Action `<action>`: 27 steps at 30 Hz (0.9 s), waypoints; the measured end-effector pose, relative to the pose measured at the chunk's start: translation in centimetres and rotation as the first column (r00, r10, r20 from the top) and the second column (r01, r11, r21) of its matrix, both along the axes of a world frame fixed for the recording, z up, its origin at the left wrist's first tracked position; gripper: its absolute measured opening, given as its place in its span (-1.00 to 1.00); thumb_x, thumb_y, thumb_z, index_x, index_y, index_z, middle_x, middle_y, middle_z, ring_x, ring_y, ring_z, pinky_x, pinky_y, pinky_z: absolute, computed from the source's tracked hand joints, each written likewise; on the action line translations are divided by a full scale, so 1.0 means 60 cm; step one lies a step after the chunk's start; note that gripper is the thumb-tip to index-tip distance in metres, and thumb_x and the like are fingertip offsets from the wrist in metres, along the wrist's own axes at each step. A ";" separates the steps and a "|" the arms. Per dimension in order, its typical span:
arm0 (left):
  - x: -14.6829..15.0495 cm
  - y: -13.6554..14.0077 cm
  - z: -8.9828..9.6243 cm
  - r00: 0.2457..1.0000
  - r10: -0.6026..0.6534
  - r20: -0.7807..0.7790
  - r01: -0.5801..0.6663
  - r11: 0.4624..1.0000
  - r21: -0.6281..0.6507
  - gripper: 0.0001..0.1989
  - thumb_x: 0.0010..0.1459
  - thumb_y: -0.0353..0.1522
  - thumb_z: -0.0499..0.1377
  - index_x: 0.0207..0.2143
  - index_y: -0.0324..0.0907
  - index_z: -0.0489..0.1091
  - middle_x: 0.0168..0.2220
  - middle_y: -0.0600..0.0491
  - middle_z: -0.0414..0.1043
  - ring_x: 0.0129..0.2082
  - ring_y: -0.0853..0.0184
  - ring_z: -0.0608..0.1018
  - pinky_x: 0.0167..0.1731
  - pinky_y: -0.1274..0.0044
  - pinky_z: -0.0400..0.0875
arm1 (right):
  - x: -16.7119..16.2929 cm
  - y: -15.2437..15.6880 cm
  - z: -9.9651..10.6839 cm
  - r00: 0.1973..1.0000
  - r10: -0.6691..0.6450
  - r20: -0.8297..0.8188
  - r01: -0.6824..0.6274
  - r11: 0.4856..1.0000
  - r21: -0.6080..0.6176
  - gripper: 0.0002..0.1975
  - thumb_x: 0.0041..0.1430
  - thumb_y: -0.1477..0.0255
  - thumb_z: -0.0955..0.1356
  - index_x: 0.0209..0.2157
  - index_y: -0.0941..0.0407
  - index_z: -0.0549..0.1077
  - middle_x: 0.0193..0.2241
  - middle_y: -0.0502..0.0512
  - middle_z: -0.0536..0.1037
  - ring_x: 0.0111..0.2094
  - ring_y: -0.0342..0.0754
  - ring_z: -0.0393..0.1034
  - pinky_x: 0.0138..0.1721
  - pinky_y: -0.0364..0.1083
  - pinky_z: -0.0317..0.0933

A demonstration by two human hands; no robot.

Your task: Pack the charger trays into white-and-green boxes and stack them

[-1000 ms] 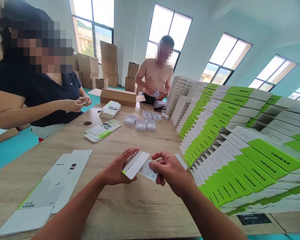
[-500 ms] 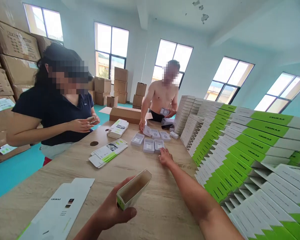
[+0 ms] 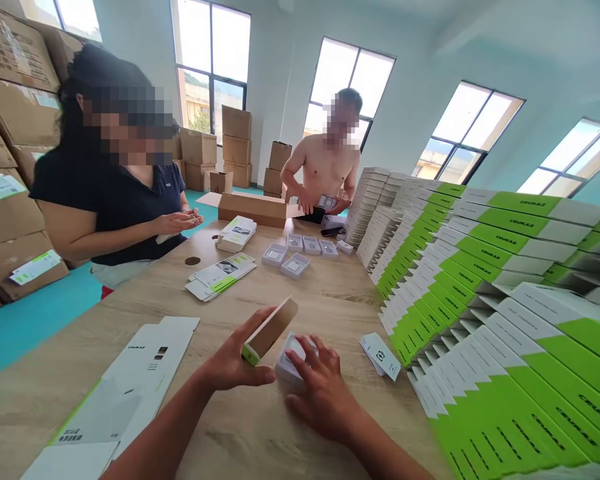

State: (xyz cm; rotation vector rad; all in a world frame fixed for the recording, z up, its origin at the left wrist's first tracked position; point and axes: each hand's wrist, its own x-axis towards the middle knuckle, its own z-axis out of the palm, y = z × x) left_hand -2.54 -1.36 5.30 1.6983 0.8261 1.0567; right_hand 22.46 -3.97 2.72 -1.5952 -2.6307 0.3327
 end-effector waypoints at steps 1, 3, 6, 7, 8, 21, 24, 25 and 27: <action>0.000 -0.006 0.007 1.000 -0.004 -0.023 0.006 0.998 0.062 0.07 -0.18 -0.05 0.51 0.35 -0.13 0.21 0.30 -0.17 0.31 0.31 -0.12 0.31 0.28 0.17 0.25 | 0.006 -0.013 0.000 0.999 -0.039 0.005 0.039 0.999 -0.020 -0.16 0.14 0.25 0.45 0.41 -0.16 0.12 0.50 0.15 -0.08 0.47 0.39 -0.27 0.34 0.44 -0.21; -0.001 -0.019 0.023 0.995 -0.019 -0.098 0.039 0.979 0.202 0.03 -0.13 -0.11 0.49 0.36 -0.11 0.17 0.37 -0.17 0.19 0.38 -0.12 0.21 0.35 0.14 0.13 | 0.021 -0.031 0.004 0.997 -0.073 -0.008 0.073 0.996 -0.054 -0.18 0.14 0.21 0.47 0.39 -0.14 0.18 0.46 0.26 0.05 0.43 0.43 -0.10 0.29 0.45 -0.10; -0.005 -0.035 0.048 0.971 -0.023 -0.239 0.104 0.937 0.333 -0.05 -0.04 -0.21 0.44 0.37 -0.09 0.14 0.36 -0.18 0.20 0.38 -0.07 0.24 0.35 0.15 0.13 | 0.051 -0.070 0.029 0.989 0.026 -0.143 -0.034 0.998 -0.054 -0.27 0.15 0.27 0.48 0.34 -0.13 0.29 0.33 0.29 0.32 0.29 0.32 0.21 0.26 0.34 0.10; -0.008 -0.039 0.056 0.957 -0.024 -0.287 0.127 0.930 0.345 -0.06 -0.04 -0.25 0.43 0.36 -0.09 0.14 0.35 -0.17 0.21 0.36 -0.05 0.27 0.34 0.18 0.16 | 0.063 -0.088 0.045 0.977 0.059 -0.207 -0.069 0.997 -0.042 -0.27 0.12 0.30 0.51 0.32 -0.13 0.33 0.30 0.27 0.37 0.27 0.29 0.25 0.25 0.31 0.14; -0.011 -0.041 0.063 0.942 -0.028 -0.335 0.151 0.926 0.347 -0.08 -0.05 -0.28 0.42 0.35 -0.09 0.15 0.33 -0.17 0.23 0.34 -0.03 0.30 0.32 0.20 0.20 | 0.076 -0.108 0.064 0.958 0.090 -0.273 -0.101 0.994 -0.029 -0.26 0.09 0.32 0.54 0.30 -0.13 0.36 0.28 0.26 0.40 0.26 0.28 0.27 0.24 0.28 0.18; 0.034 -0.081 0.089 0.718 0.115 -0.686 0.246 0.881 0.405 -0.07 -0.11 -0.43 0.36 0.34 -0.11 0.13 0.27 -0.19 0.26 0.27 -0.05 0.36 0.26 0.17 0.31 | 0.048 -0.176 0.189 0.903 -0.177 -0.390 0.274 0.939 0.209 -0.44 0.03 0.23 0.56 0.07 0.09 0.52 -0.01 0.27 0.60 0.03 0.28 0.42 0.10 0.24 0.28; 0.040 -0.083 0.088 0.731 0.146 -0.666 0.193 0.893 0.407 -0.08 -0.12 -0.44 0.37 0.33 -0.11 0.17 0.28 -0.18 0.27 0.28 -0.06 0.35 0.28 0.15 0.28 | 0.024 -0.177 0.172 0.853 -0.183 -0.489 0.316 0.926 0.204 -0.30 0.06 0.24 0.53 0.19 0.19 0.40 0.08 0.40 0.54 0.11 0.34 0.38 0.13 0.28 0.26; 0.039 -0.084 0.088 0.753 0.118 -0.648 0.184 0.907 0.379 -0.08 -0.11 -0.43 0.37 0.33 -0.10 0.17 0.29 -0.17 0.26 0.28 -0.06 0.35 0.28 0.16 0.28 | 0.023 -0.178 0.168 0.815 -0.122 -0.566 0.279 0.939 0.199 -0.23 0.09 0.23 0.52 0.28 0.17 0.30 0.17 0.41 0.47 0.18 0.34 0.34 0.17 0.26 0.24; 0.037 -0.089 0.087 0.832 -0.005 -0.554 0.181 0.948 0.263 -0.11 -0.05 -0.37 0.37 0.35 -0.08 0.15 0.32 -0.15 0.25 0.30 -0.04 0.35 0.28 0.18 0.27 | 0.029 -0.184 0.161 0.668 0.008 -0.744 0.232 0.948 0.219 -0.13 0.16 0.22 0.49 0.40 0.03 0.09 0.35 0.33 0.27 0.32 0.27 0.21 0.24 0.22 0.20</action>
